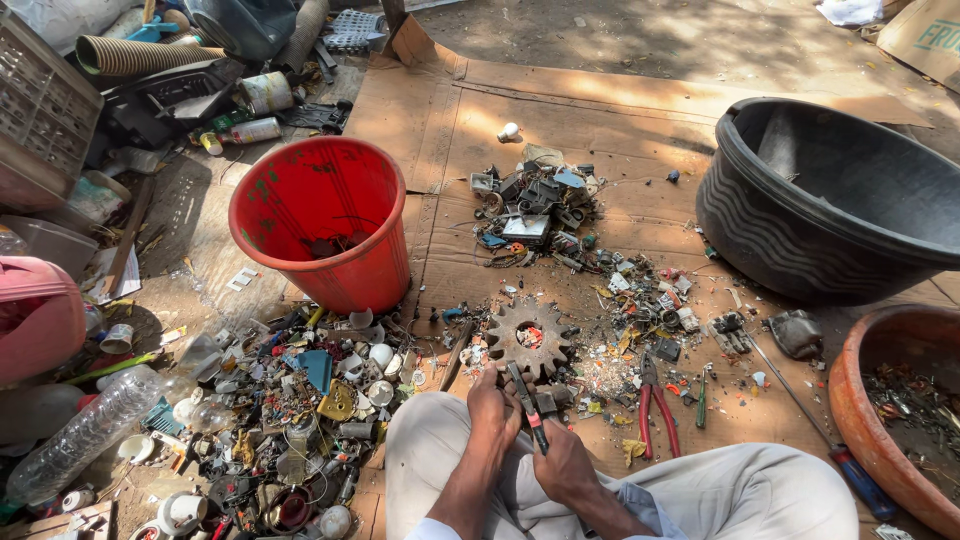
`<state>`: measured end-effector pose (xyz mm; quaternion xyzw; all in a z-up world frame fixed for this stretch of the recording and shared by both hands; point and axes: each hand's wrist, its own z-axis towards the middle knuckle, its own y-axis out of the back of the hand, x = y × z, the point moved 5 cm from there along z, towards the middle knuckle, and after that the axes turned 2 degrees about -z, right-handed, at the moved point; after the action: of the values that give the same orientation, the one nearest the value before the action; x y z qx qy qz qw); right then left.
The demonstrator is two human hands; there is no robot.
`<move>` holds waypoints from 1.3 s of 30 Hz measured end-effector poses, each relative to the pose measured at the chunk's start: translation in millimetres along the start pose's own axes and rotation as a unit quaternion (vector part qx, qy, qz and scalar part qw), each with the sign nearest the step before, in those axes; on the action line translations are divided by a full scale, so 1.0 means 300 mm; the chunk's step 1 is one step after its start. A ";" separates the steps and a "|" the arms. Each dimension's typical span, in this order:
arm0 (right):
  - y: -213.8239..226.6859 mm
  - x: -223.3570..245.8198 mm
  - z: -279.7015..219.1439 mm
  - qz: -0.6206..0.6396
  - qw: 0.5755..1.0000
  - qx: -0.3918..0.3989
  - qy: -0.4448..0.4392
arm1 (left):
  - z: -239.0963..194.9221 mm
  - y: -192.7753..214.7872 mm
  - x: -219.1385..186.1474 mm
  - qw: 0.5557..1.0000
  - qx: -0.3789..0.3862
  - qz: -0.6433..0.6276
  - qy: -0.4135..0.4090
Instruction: The person sits on a cardboard sheet and uses a hammer to strike a metal gear-like object, breaking it into smaller pieces. They then use pliers to manipulate and separate small electronic components from the debris, occasionally picking up and discarding parts into a nearby bucket.
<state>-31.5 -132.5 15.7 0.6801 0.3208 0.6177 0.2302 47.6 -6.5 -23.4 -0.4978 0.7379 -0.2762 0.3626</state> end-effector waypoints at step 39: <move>-0.005 -0.002 -0.046 0.584 0.789 0.147 -0.127 | -0.227 -0.160 -0.139 0.725 0.141 0.558 -0.380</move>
<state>-45.4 -132.9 16.0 0.8359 -0.0824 0.4877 -0.2380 28.1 18.8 64.2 -0.0031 0.6357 0.0871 0.7670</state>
